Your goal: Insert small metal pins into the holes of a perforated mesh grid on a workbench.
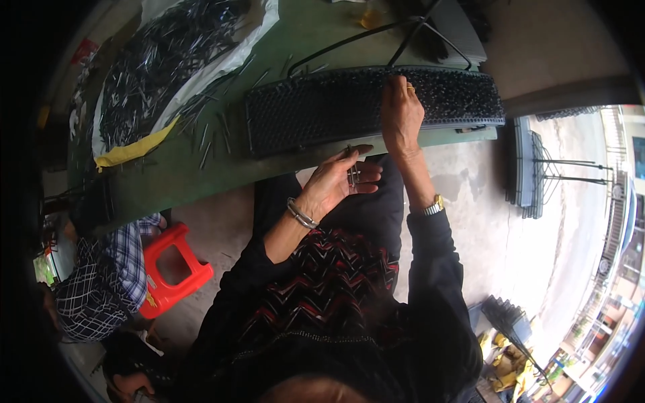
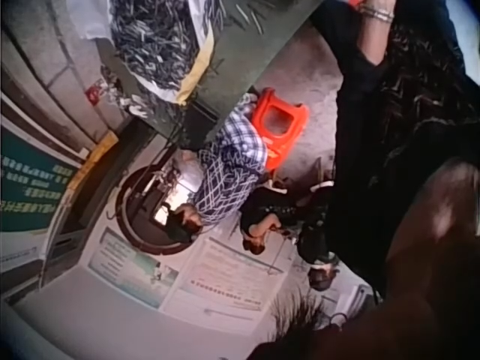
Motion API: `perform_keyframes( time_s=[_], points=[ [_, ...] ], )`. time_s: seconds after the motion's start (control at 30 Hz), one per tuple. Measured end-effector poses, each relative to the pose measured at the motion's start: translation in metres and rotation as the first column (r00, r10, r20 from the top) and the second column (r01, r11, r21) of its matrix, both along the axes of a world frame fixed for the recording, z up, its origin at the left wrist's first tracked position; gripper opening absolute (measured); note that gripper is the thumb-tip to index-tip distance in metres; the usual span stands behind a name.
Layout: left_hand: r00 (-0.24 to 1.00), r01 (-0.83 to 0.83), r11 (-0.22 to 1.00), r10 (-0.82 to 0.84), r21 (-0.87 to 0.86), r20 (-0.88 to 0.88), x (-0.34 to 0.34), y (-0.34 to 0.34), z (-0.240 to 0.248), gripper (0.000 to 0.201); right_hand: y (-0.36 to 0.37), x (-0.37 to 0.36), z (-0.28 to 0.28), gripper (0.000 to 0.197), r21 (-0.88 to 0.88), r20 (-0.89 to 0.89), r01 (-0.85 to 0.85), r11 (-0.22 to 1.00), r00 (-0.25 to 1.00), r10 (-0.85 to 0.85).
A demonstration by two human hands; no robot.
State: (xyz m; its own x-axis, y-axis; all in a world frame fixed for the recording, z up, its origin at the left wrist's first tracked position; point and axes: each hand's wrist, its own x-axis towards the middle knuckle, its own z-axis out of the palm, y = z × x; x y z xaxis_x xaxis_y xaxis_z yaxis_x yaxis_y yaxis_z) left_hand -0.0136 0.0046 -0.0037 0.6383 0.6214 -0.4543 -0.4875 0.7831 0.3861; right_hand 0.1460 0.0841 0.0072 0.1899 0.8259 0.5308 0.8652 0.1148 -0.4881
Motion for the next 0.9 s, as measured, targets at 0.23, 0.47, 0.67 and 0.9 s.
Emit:
perform_keyframes(
  time_s=[0.23,0.47,0.67,0.9],
  points=[
    [0.995,-0.081,0.994,0.076,0.073,0.063,0.002,-0.001,-0.005,0.033,0.004,-0.004,0.011,0.008,-0.101,0.178,0.047,0.994,0.984,-0.028],
    [0.999,-0.025,0.987,0.017,0.156,0.052,-0.007,0.000,0.005,0.035,-0.009,0.002,0.016,0.014,-0.108,0.250,0.018,0.994,0.968,0.010],
    [0.996,0.075,0.956,-0.057,0.282,-0.070,-0.008,0.000,0.007,0.034,-0.046,0.004,0.044,0.019,-0.506,-0.747,-0.688,0.520,0.651,0.134],
    [0.983,0.179,0.916,-0.155,0.360,-0.094,-0.009,0.002,0.006,0.032,-0.050,0.014,0.051,0.012,-0.492,-0.756,-0.778,0.391,0.604,0.250]
  ],
)
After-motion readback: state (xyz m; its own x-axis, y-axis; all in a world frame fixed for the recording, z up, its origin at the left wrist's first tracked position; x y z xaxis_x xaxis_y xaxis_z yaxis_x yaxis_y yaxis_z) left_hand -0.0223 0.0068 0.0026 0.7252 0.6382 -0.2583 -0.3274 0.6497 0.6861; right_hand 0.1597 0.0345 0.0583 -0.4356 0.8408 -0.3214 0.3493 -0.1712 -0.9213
